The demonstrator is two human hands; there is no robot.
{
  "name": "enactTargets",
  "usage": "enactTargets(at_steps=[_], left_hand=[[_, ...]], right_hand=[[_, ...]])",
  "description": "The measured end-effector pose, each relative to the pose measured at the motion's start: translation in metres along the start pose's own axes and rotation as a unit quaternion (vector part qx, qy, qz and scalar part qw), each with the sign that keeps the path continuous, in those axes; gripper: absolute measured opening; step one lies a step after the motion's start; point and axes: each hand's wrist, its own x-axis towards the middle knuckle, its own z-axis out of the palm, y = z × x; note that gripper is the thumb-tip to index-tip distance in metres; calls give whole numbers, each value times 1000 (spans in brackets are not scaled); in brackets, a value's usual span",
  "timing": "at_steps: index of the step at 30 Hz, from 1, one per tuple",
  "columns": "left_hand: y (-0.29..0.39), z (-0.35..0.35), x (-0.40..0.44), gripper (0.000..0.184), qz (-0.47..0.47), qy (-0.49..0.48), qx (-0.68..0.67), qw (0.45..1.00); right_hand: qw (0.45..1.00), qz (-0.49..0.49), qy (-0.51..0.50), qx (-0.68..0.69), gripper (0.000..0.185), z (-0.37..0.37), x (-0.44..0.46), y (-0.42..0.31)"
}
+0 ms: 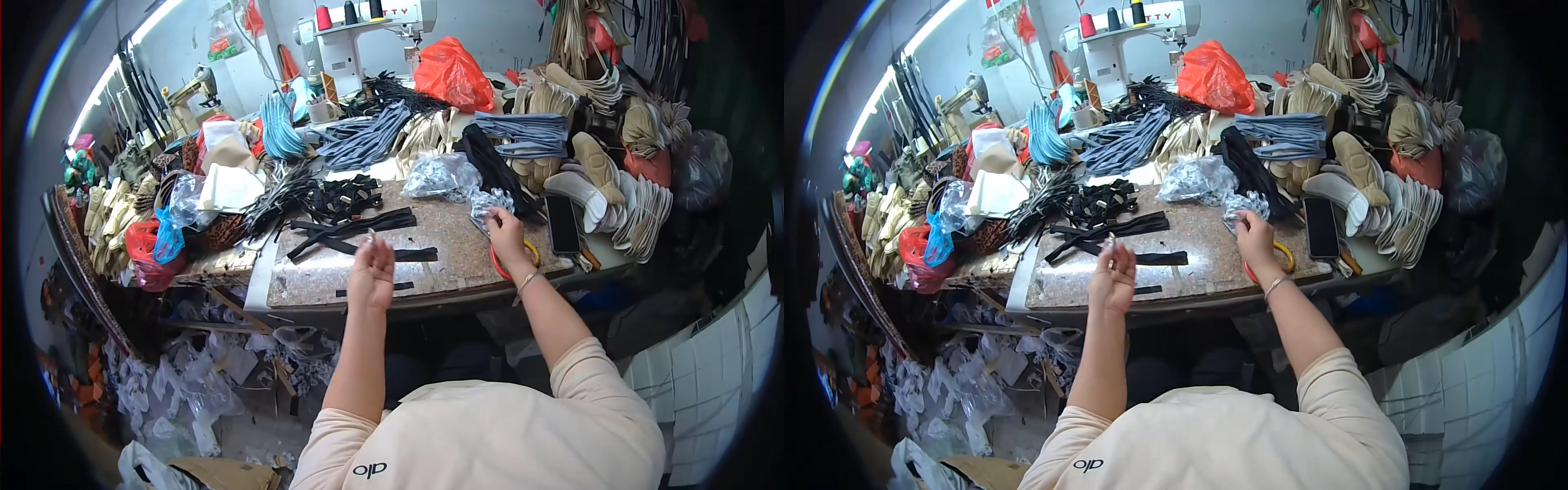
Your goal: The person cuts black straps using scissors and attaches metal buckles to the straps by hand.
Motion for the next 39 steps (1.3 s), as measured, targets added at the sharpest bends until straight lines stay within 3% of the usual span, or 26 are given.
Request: enactTargets(at_steps=[1, 3, 5, 7, 8, 10, 16, 18, 20, 23, 25, 26, 28, 30, 33, 35, 36, 39], left_hand=[[-8, -5, 2, 14, -17, -6, 3, 1000], [-20, -10, 3, 13, -34, -11, 2, 999], [-25, -9, 3, 14, -63, 0, 32, 997], [-28, -7, 7, 15, -78, -8, 47, 996], [-30, -6, 9, 16, -95, -17, 66, 993], [-36, -7, 10, 17, -136, -28, 108, 984], [-40, -6, 8, 14, -88, -31, 168, 981], [-36, -4, 7, 12, -112, -41, 110, 987], [-33, -3, 9, 11, -143, -55, 57, 987], [-22, -17, 6, 7, -151, -86, 38, 984], [-13, -34, 1, 16, -154, -262, 195, 933], [-17, -31, 2, 16, -163, -265, 198, 929], [-26, -21, -7, 24, -45, -264, 414, 870], [-29, -15, -24, 32, 86, -227, 601, 762], [-22, 3, -22, 40, 171, -167, 583, 777], [-18, -1, -24, 32, 265, -242, 629, 690], [-20, -5, -28, 32, 263, -236, 629, 692], [-28, -16, -37, 27, 368, -249, 646, 621]], right_hand=[[1000, 2, 0, -2, 19, 1, 1, 2], [978, -143, 90, -127, 20, 5, 6, 3], [912, -284, 173, -241, 22, 13, 13, 2], [987, -161, -20, 16, 24, 25, -2, -39], [975, -41, -134, 170, 26, 27, -6, -64], [913, 41, -227, 335, 26, 31, -10, -100], [899, 34, -309, 310, 26, 49, -2, -97], [823, 183, -296, 449, 23, 55, -3, -93], [709, 316, -264, 571, 21, 59, -2, -89], [742, 311, -221, 551, 20, 63, 2, -89], [777, 311, -189, 514, 19, 59, 2, -88], [778, 312, -179, 516, 19, 54, 2, -87], [812, 277, -181, 481, 19, 46, -2, -88], [836, 245, -208, 444, 19, 44, -10, -93], [845, 221, -241, 422, 18, 41, -27, -101], [861, 189, -253, 398, 16, 36, -36, -103], [860, 193, -257, 397, 16, 34, -40, -103], [859, 180, -301, 373, 18, 28, -52, -102]])
